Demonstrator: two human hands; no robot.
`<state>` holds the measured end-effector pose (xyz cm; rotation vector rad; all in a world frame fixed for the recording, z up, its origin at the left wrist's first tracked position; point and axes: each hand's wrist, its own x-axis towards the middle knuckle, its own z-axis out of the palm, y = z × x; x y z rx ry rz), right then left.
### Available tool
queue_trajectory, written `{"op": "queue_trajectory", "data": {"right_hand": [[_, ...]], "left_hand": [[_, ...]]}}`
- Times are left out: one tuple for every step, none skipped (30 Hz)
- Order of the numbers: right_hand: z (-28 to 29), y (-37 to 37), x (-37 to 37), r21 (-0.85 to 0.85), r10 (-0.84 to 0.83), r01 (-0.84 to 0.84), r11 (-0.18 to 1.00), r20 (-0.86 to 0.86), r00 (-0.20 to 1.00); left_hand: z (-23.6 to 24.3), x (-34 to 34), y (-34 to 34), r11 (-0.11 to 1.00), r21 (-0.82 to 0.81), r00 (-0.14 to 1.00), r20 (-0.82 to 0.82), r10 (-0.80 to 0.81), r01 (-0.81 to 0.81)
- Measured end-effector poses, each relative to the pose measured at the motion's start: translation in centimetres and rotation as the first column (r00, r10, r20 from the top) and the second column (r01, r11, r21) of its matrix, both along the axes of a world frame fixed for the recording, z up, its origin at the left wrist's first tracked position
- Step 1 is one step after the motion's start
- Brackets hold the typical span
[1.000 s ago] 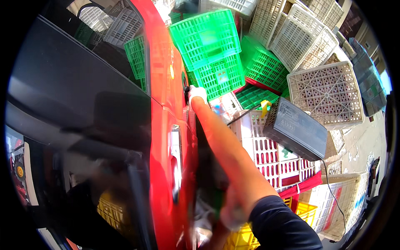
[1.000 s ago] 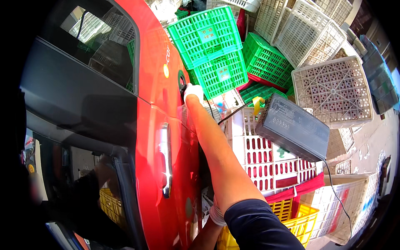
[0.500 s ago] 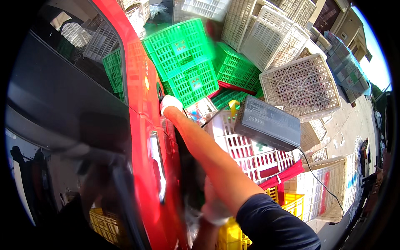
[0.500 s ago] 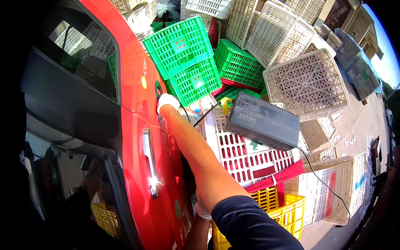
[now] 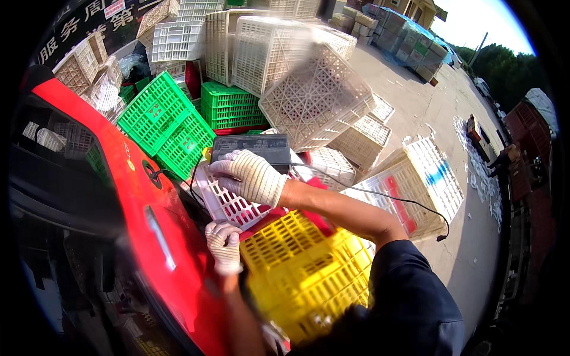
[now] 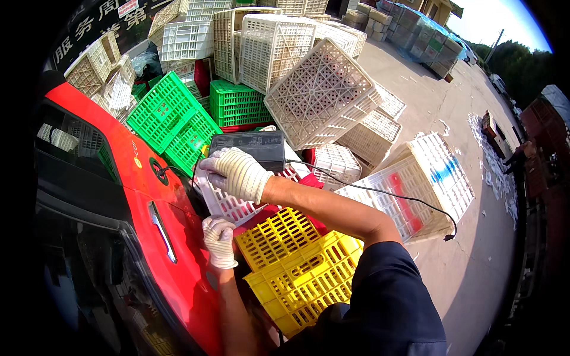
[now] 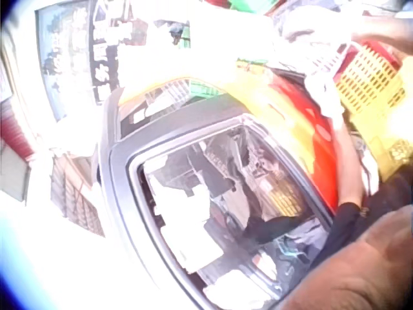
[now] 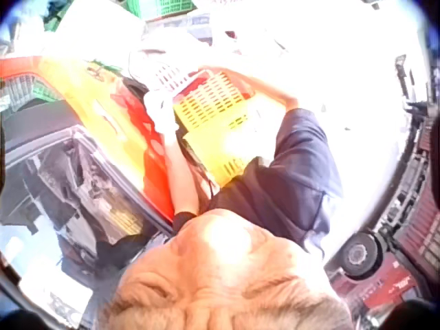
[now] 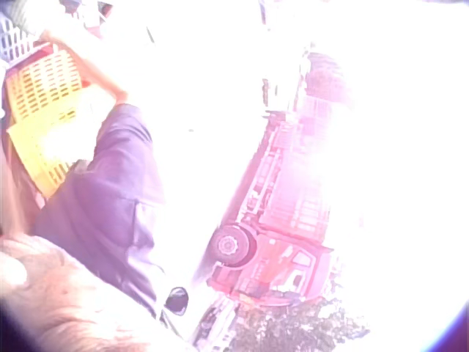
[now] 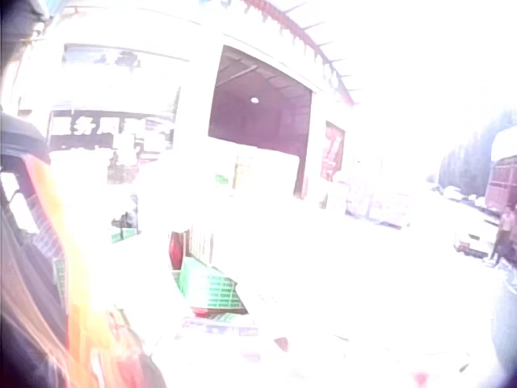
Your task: The person stacks white plastic crates into a pile next to a red car. They also handle a yellow power strip and a black battery pack, placing them on the crates.
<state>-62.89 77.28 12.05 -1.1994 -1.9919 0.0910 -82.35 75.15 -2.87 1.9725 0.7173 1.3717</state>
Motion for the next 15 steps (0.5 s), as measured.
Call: {"op": "queue_trajectory", "data": {"right_hand": [[-0.1,-3.5,2.6,0.029,-0.105,0.105,0.994,-0.013,0.994],[-0.2,-7.0,5.1,0.056,-0.171,0.176,0.983,-0.081,0.982],[-0.5,-10.6,7.1,-0.033,-0.273,0.272,0.962,-0.182,0.945],[-1.0,-14.0,8.7,-0.170,-0.395,0.360,0.918,-0.278,0.876],[-1.6,-17.6,9.9,-0.231,-0.430,0.364,0.902,-0.435,0.791],[-2.2,-21.3,11.0,-0.354,-0.509,0.366,0.861,-0.562,0.652],[-2.7,-24.8,12.4,-0.360,-0.551,0.420,0.833,-0.490,0.675],[-3.5,-28.3,12.9,-0.365,-0.573,0.442,0.820,-0.522,0.631],[-4.3,-31.2,13.3,-0.419,-0.611,0.444,0.792,-0.558,0.562],[-5.2,-33.8,13.6,-0.438,-0.618,0.437,0.785,-0.601,0.507],[-5.9,-36.3,13.8,-0.483,-0.645,0.430,0.763,-0.616,0.452],[-6.8,-38.7,14.0,-0.500,-0.652,0.425,0.755,-0.642,0.404],[-7.5,-40.6,13.9,-0.426,-0.586,0.415,0.804,-0.684,0.433],[-8.0,-42.9,14.4,-0.478,-0.615,0.396,0.784,-0.681,0.397],[-8.4,-45.4,14.7,-0.414,-0.626,0.473,0.778,-0.584,0.517]], "left_hand": [[0.4,0.2,-0.4,1.000,0.003,1.000,0.007,-0.016,0.016],[0.7,0.3,-0.7,0.999,-0.036,1.000,-0.023,-0.007,0.006],[0.9,0.5,-0.8,1.000,0.001,1.000,-0.031,0.006,-0.006],[0.9,0.5,-0.9,0.999,0.014,0.996,-0.086,0.038,-0.037],[0.8,0.5,-0.9,0.998,0.042,0.995,-0.086,0.058,-0.054],[0.5,0.4,-0.8,0.996,0.069,0.991,-0.111,0.072,-0.064],[0.2,0.2,-0.5,0.996,0.076,0.986,-0.151,0.064,-0.053],[-0.2,0.0,-0.3,0.996,0.062,0.976,-0.203,0.079,-0.068],[-0.4,-0.1,-0.1,0.996,0.072,0.969,-0.239,0.071,-0.055],[-0.5,-0.3,0.0,0.992,0.104,0.959,-0.265,0.103,-0.078],[-0.1,-0.4,0.0,0.996,0.025,0.951,-0.296,0.090,-0.087],[0.2,-0.3,-0.6,0.993,-0.070,0.928,-0.365,0.067,-0.100],[1.4,-0.3,-0.7,0.988,-0.127,0.896,-0.443,0.018,-0.083],[2.8,0.4,-1.8,0.959,-0.181,0.870,-0.482,0.106,-0.217],[4.0,1.1,-3.3,0.974,-0.034,0.820,-0.546,0.170,-0.225]]}}
